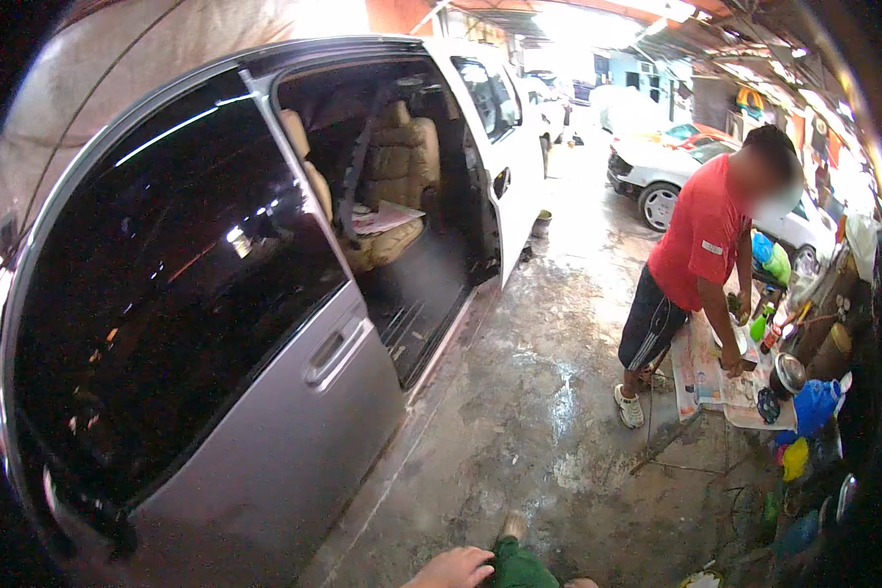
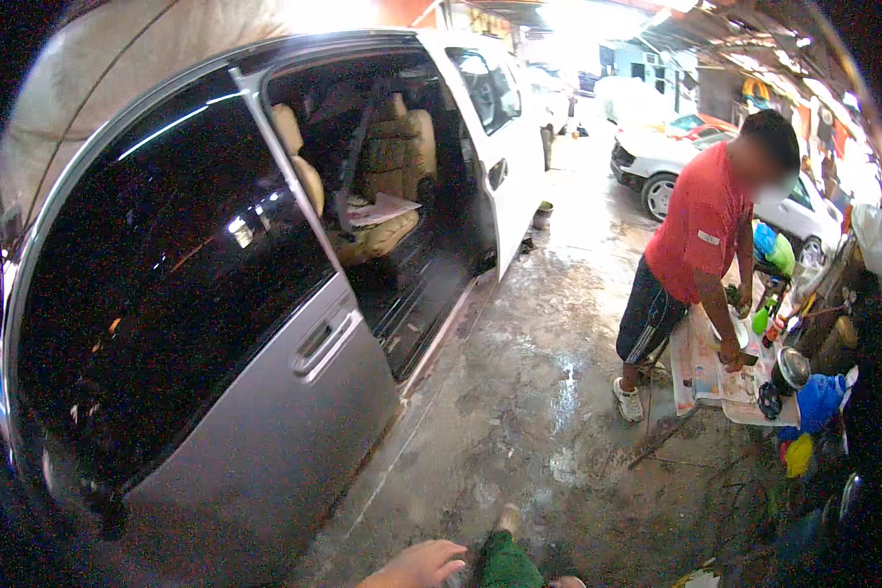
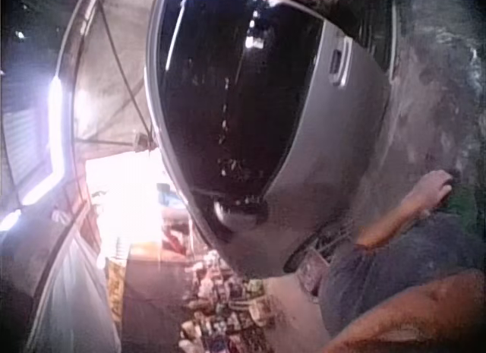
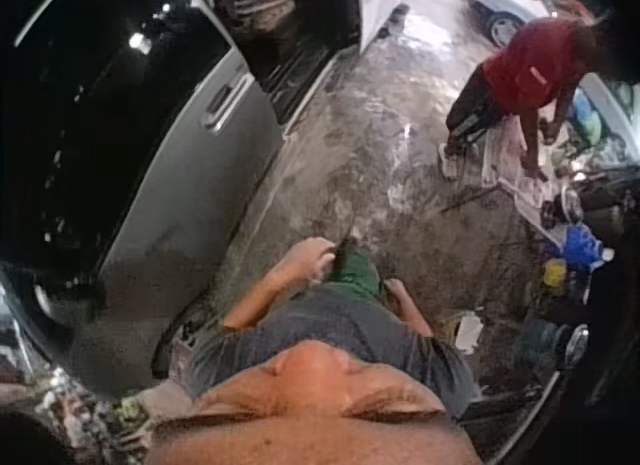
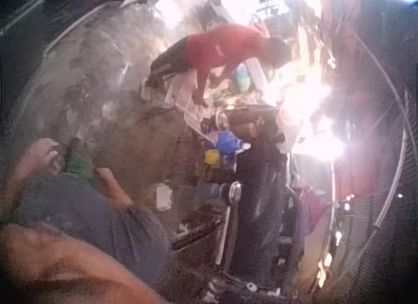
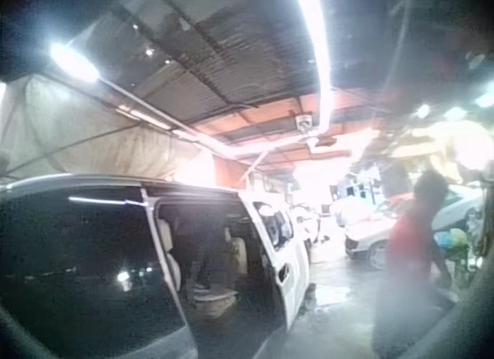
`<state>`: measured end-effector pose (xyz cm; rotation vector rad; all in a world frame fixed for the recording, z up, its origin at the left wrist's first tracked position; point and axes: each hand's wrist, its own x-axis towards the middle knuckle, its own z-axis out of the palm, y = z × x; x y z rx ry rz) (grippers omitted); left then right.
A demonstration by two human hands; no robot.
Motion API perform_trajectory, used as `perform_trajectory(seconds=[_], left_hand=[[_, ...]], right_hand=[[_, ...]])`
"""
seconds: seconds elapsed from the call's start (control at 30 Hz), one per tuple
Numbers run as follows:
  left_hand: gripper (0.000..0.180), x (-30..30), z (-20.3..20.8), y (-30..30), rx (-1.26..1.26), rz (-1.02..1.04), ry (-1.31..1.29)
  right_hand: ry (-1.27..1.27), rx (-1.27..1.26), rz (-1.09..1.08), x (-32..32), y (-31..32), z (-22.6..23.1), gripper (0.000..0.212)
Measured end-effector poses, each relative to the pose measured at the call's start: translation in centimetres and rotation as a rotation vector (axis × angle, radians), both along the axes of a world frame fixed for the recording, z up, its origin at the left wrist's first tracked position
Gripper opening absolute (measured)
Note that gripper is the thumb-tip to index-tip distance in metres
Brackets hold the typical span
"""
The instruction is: The person applies masking tape to the edges of a white car door. They tear off pieces of tape and press them along the door frame and window perimeter, working methodically around the door's edges.
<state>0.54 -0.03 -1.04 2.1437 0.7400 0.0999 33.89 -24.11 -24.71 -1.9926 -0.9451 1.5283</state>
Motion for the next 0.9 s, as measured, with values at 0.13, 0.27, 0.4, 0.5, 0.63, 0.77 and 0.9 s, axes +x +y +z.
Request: perform_trajectory(seconds=[0.13,0.27,0.4,0.5,0.63,0.77,0.9], left_hand=[[0.046,8.2,6.3,9.7,-0.189,0.024,0.044],[0.044,13.9,4.8,19.4,-0.165,0.02,0.005],[0.044,18.7,7.8,30.4,0.009,0.115,0.017],[0.044,22.0,4.9,38.9,0.068,0.147,0.016],[0.044,26.1,6.0,46.9,0.032,0.194,-0.072],[0.043,29.1,9.8,51.2,-0.297,0.26,0.175],[0.044,31.0,1.1,57.7,-0.221,-0.005,0.115]], right_hand=[[-0.022,-0.054,-0.017,4.7,9.9,1.2,0.038],[-0.064,-0.159,0.015,9.9,19.9,0.6,0.043],[-0.135,-0.311,0.182,17.4,31.7,-3.3,0.053],[-0.336,-0.535,0.635,23.2,43.0,-8.0,0.063],[-0.612,0.133,0.577,31.4,56.2,-16.3,0.043],[-0.359,0.151,0.439,28.9,74.1,-8.4,0.038],[-0.727,0.352,1.003,34.1,76.5,-13.1,0.038]])
